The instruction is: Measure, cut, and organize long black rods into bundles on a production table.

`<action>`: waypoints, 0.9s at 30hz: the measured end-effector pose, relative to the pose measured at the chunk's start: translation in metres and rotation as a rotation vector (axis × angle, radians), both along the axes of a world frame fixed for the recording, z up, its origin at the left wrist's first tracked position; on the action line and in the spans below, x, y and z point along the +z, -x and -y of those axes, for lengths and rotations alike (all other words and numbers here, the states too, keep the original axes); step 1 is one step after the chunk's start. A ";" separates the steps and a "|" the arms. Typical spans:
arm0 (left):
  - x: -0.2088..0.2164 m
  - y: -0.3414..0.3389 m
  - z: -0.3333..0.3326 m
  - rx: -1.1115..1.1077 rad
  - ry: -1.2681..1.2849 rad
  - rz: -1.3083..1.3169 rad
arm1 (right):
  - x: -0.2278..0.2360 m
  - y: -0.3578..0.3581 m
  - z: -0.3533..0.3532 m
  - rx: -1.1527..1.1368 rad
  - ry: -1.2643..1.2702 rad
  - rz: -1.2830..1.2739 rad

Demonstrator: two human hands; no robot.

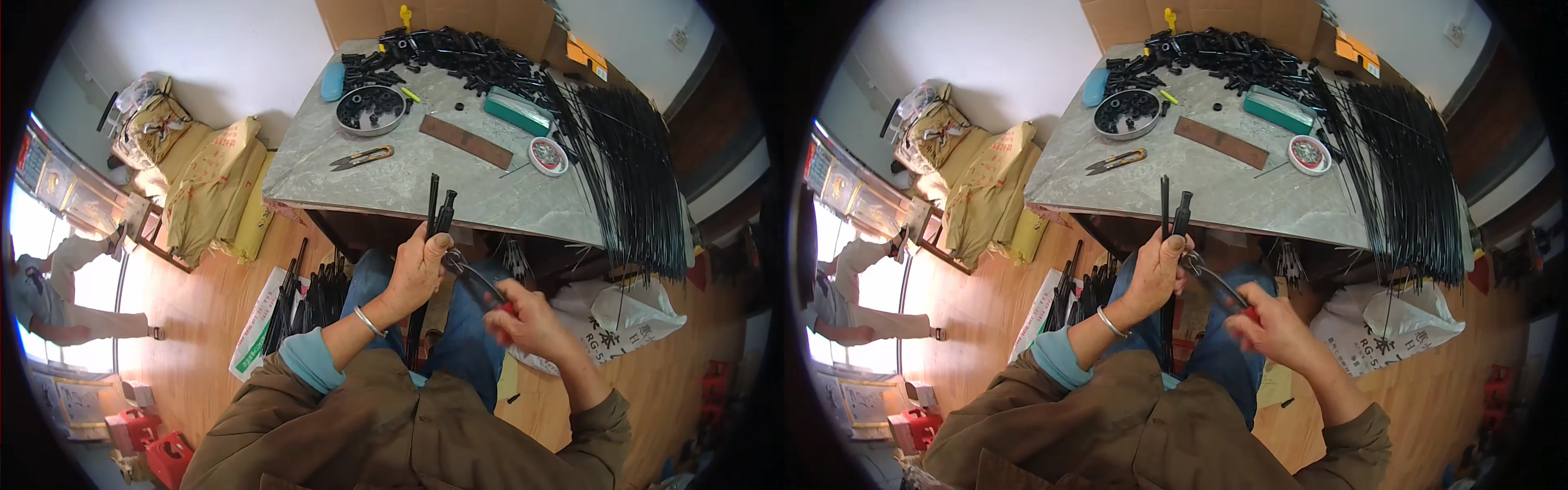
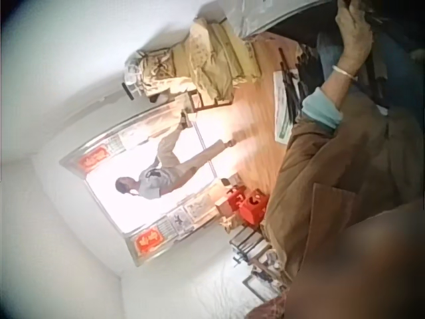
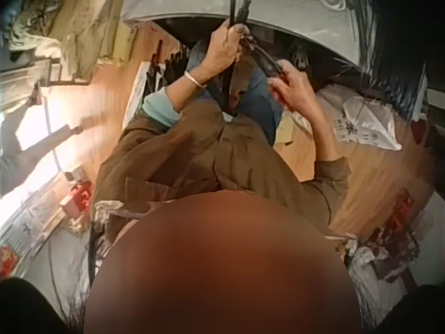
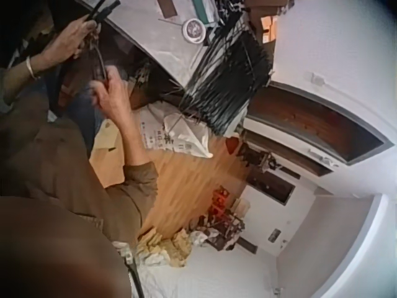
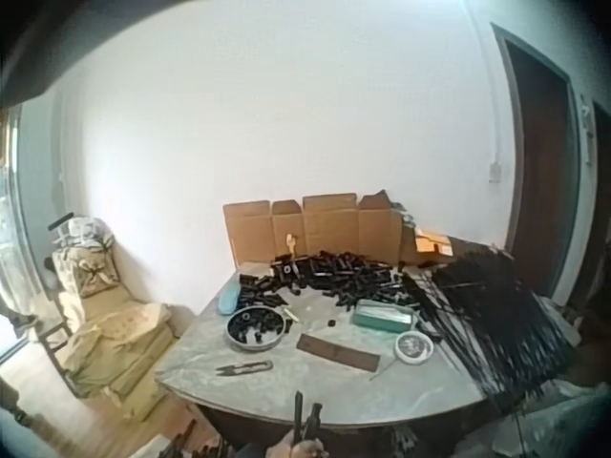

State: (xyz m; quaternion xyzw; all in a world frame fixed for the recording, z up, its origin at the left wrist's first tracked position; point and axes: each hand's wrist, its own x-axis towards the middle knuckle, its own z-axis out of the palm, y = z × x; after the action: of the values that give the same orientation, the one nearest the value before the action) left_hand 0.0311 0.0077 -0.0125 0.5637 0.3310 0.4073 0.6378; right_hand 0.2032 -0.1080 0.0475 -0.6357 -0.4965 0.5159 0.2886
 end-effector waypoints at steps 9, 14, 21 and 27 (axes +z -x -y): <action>0.001 0.002 0.000 -0.076 0.140 0.067 | -0.023 -0.020 0.015 0.248 -0.368 0.488; 0.007 0.001 -0.002 -0.085 0.097 0.017 | -0.018 -0.016 0.036 -0.031 0.145 -0.396; 0.011 -0.001 0.009 -0.001 0.070 0.009 | -0.015 -0.011 0.029 0.272 -0.132 0.272; 0.016 0.003 0.007 -0.064 0.080 0.029 | -0.017 -0.013 0.040 0.039 0.150 -0.361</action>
State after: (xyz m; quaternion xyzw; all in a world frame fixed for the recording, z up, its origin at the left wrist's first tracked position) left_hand 0.0276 0.0005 0.0037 0.5421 0.3198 0.3811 0.6772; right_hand 0.2166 -0.1480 0.0305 -0.5428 -0.4091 0.6625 0.3149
